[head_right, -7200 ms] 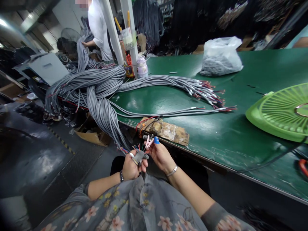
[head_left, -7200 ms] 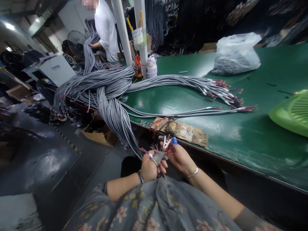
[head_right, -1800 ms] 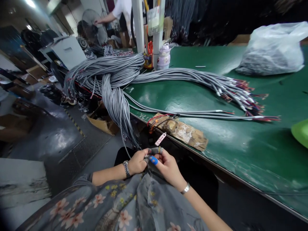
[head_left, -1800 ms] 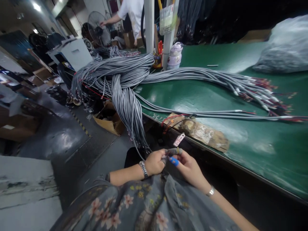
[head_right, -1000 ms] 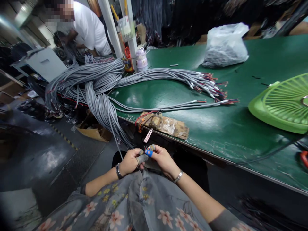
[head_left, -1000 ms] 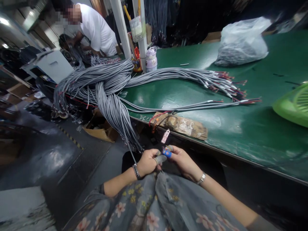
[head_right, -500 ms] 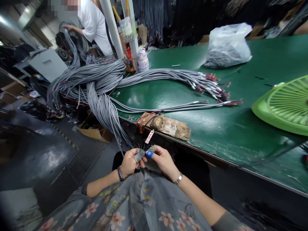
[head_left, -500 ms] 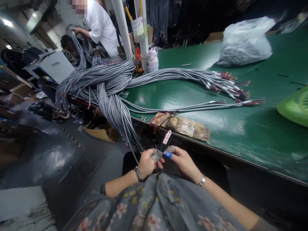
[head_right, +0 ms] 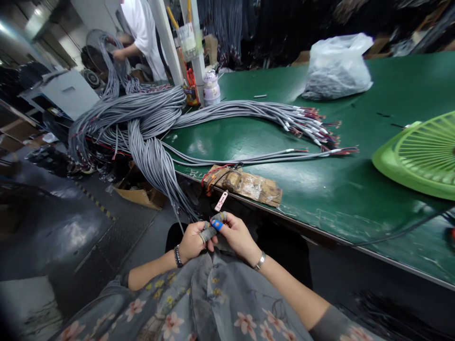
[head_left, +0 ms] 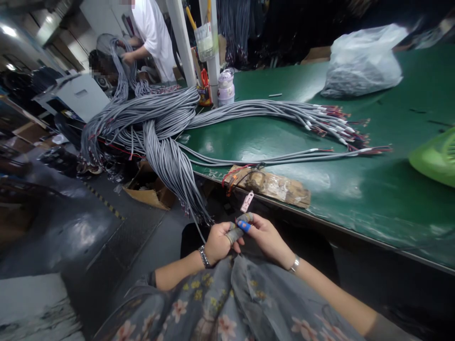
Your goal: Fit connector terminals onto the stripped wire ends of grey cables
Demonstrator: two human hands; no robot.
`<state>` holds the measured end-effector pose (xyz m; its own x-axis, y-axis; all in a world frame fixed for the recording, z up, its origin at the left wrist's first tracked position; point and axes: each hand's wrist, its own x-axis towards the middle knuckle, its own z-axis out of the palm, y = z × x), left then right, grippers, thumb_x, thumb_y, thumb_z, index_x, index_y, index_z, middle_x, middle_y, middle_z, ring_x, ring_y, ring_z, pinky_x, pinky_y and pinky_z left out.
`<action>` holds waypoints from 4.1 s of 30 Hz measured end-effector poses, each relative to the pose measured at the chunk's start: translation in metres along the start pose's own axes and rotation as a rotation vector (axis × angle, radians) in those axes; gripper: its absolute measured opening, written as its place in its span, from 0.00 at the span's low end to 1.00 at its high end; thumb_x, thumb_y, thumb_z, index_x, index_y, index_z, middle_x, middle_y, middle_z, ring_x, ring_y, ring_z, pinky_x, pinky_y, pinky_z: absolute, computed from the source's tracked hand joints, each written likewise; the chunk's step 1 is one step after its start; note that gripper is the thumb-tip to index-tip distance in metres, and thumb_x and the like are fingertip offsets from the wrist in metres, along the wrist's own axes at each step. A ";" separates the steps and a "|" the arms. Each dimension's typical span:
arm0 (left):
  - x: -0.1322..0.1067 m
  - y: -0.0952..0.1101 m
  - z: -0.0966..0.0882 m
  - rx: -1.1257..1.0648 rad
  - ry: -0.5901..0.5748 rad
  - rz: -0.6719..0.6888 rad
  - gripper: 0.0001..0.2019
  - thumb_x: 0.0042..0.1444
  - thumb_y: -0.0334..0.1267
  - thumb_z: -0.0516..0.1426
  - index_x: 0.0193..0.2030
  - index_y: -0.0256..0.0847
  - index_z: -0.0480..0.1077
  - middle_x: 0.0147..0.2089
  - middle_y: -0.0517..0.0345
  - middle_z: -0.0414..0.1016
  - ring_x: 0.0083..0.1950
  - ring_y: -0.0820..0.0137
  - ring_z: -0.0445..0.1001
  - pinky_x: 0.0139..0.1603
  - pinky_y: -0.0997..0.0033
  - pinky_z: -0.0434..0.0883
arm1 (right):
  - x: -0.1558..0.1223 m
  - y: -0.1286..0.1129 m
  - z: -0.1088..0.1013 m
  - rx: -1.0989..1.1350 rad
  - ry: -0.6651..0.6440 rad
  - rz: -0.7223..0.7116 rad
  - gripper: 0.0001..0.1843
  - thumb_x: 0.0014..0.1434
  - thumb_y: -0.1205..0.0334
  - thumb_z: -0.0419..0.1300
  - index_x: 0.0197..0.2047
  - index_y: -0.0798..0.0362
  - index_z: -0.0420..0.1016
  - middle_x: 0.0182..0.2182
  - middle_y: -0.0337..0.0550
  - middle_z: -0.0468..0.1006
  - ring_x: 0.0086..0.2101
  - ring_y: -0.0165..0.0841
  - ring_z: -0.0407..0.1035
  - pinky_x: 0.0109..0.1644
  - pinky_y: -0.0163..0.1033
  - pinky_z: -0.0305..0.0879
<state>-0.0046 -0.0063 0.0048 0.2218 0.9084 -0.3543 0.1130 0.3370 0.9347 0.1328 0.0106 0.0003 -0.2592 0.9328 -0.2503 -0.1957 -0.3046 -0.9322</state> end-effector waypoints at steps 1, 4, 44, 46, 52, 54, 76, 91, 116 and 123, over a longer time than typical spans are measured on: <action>0.000 0.000 0.000 -0.015 0.010 -0.004 0.23 0.46 0.58 0.57 0.20 0.38 0.68 0.12 0.61 0.65 0.13 0.77 0.60 0.18 0.76 0.56 | 0.000 0.002 0.001 0.025 0.011 0.018 0.21 0.42 0.43 0.67 0.27 0.52 0.70 0.19 0.35 0.70 0.21 0.28 0.60 0.28 0.36 0.57; 0.001 -0.003 0.000 -0.063 0.039 -0.007 0.21 0.46 0.57 0.59 0.21 0.38 0.67 0.14 0.61 0.67 0.13 0.78 0.61 0.17 0.77 0.54 | -0.002 0.004 0.003 0.073 0.039 0.061 0.22 0.41 0.42 0.66 0.28 0.52 0.69 0.17 0.33 0.68 0.20 0.27 0.57 0.27 0.35 0.54; 0.005 0.001 -0.001 -0.344 0.274 0.019 0.20 0.38 0.55 0.62 0.23 0.37 0.67 0.15 0.62 0.67 0.11 0.80 0.58 0.12 0.79 0.47 | -0.004 0.007 0.001 0.053 -0.048 0.035 0.23 0.36 0.43 0.70 0.24 0.53 0.71 0.21 0.36 0.71 0.24 0.28 0.61 0.31 0.36 0.60; 0.004 0.003 -0.005 -0.351 0.256 0.019 0.21 0.37 0.55 0.63 0.22 0.37 0.66 0.15 0.62 0.67 0.10 0.81 0.57 0.12 0.79 0.48 | -0.003 0.008 -0.004 0.106 -0.057 0.025 0.23 0.37 0.43 0.70 0.26 0.53 0.73 0.21 0.36 0.69 0.24 0.28 0.60 0.31 0.36 0.59; 0.006 0.009 -0.012 -0.396 0.024 -0.078 0.22 0.33 0.54 0.65 0.22 0.36 0.67 0.13 0.62 0.66 0.09 0.81 0.56 0.10 0.80 0.44 | 0.015 -0.005 -0.016 0.379 -0.070 0.169 0.28 0.38 0.36 0.66 0.31 0.53 0.77 0.26 0.40 0.71 0.24 0.28 0.61 0.28 0.35 0.59; 0.010 0.010 -0.012 -0.416 -0.051 -0.111 0.22 0.32 0.53 0.66 0.22 0.36 0.66 0.13 0.63 0.66 0.09 0.81 0.56 0.09 0.79 0.43 | 0.023 -0.012 -0.015 0.393 -0.102 0.185 0.29 0.36 0.36 0.68 0.31 0.53 0.77 0.26 0.40 0.72 0.24 0.27 0.60 0.27 0.34 0.59; 0.029 0.017 0.003 -0.515 -0.190 -0.186 0.20 0.29 0.48 0.68 0.20 0.35 0.66 0.11 0.60 0.66 0.07 0.80 0.54 0.08 0.79 0.43 | 0.042 -0.003 -0.002 0.668 0.061 0.148 0.20 0.41 0.44 0.70 0.28 0.53 0.78 0.22 0.37 0.77 0.21 0.28 0.66 0.26 0.34 0.64; 0.006 0.020 0.008 -0.520 -0.023 -0.082 0.23 0.31 0.54 0.66 0.21 0.36 0.65 0.13 0.61 0.67 0.08 0.80 0.57 0.08 0.80 0.43 | 0.029 -0.009 -0.005 0.530 0.003 0.064 0.19 0.43 0.46 0.69 0.31 0.54 0.77 0.21 0.36 0.72 0.22 0.26 0.62 0.25 0.33 0.58; 0.007 0.015 0.009 -0.491 0.006 -0.137 0.23 0.31 0.53 0.66 0.22 0.37 0.65 0.14 0.60 0.68 0.09 0.80 0.58 0.09 0.80 0.44 | 0.029 -0.009 -0.010 0.595 -0.044 0.120 0.22 0.49 0.40 0.62 0.32 0.51 0.77 0.27 0.41 0.77 0.25 0.31 0.68 0.27 0.35 0.65; 0.004 0.013 0.010 -0.553 0.063 -0.096 0.23 0.32 0.53 0.66 0.22 0.37 0.63 0.14 0.62 0.68 0.09 0.80 0.58 0.09 0.80 0.44 | 0.031 -0.014 -0.011 0.575 -0.003 0.100 0.14 0.47 0.49 0.68 0.29 0.52 0.77 0.23 0.37 0.74 0.23 0.27 0.64 0.25 0.31 0.63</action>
<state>0.0078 -0.0003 0.0155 0.1749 0.8747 -0.4519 -0.3986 0.4826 0.7799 0.1375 0.0456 0.0027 -0.3057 0.8937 -0.3285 -0.6521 -0.4479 -0.6117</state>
